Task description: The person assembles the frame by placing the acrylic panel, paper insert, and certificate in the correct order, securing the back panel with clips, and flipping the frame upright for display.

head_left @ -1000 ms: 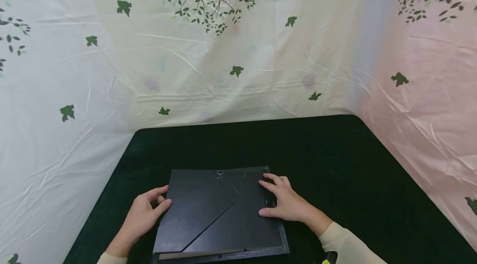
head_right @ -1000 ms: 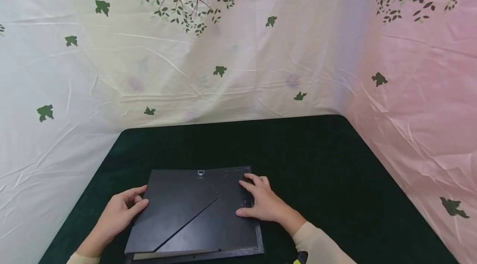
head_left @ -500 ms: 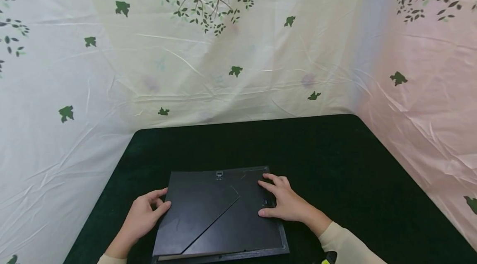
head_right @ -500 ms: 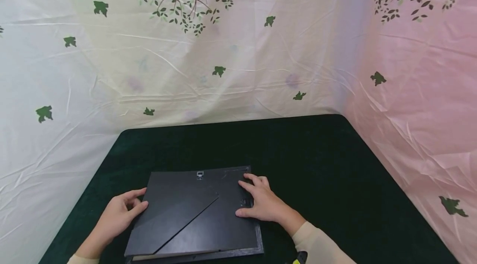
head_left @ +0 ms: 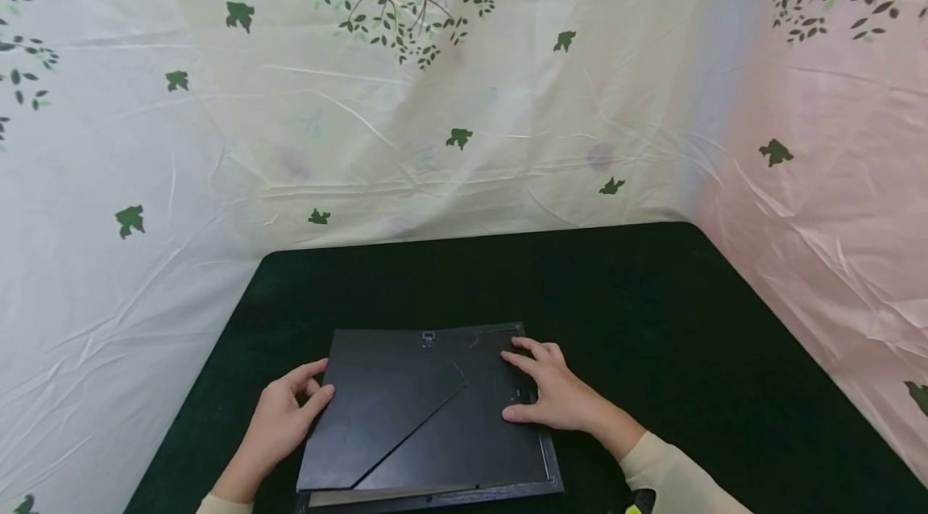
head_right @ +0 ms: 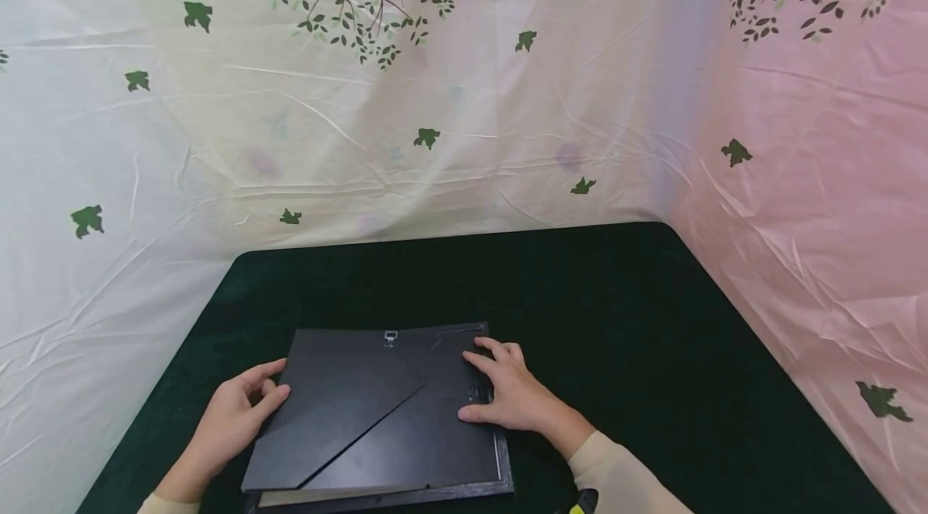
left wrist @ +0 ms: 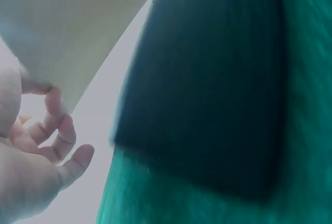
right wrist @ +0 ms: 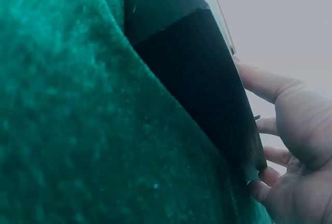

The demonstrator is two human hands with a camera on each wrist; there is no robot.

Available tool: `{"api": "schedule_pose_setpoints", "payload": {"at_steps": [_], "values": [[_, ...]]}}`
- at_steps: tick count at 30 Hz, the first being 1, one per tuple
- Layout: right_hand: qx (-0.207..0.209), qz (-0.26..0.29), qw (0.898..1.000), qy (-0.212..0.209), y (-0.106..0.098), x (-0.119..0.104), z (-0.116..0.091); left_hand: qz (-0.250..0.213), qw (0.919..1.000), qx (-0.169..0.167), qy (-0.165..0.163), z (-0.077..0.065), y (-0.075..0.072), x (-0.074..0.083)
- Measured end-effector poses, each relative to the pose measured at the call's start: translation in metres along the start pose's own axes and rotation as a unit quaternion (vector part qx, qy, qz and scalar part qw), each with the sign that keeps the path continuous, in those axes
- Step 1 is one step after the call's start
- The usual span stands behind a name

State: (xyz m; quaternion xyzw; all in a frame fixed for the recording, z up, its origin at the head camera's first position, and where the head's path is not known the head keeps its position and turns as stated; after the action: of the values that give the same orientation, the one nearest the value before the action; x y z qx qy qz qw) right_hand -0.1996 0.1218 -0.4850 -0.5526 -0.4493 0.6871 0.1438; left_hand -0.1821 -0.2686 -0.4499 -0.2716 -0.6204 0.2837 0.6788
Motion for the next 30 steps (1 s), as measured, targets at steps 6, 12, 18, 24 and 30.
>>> {"api": "schedule_pose_setpoints", "payload": {"at_steps": [6,12,18,24,30], "values": [[0.001,0.002,1.0,0.007,0.0,0.001,0.0,-0.011,0.9999,0.0,0.007,0.002,0.003,-0.003],[-0.003,0.0,1.0,0.005,0.0,0.0,0.0,-0.002,0.9998,-0.017,-0.01,0.0,0.008,-0.01],[-0.004,0.003,1.0,0.0,-0.001,-0.001,-0.001,0.004,0.9994,-0.031,-0.013,0.001,0.011,-0.013],[0.001,0.007,1.0,-0.001,-0.003,-0.002,-0.001,0.029,0.9988,-0.038,-0.009,0.003,0.012,-0.014],[0.007,0.017,1.0,0.005,-0.003,-0.001,-0.002,0.083,0.9958,-0.037,-0.009,0.001,0.013,-0.011]]}}
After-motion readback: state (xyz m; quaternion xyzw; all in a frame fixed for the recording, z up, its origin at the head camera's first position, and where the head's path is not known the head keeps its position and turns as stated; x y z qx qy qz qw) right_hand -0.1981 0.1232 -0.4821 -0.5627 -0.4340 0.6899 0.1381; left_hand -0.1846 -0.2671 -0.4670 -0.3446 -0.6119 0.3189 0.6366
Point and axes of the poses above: each hand's wrist, its own z-axis towards the middle knuckle, its own y-axis out of the palm, x = y × z, the point moved 4 cm from there along z, towards the middle knuckle, and after that the axes turned 2 degrees about z, right-handed, at the moved point
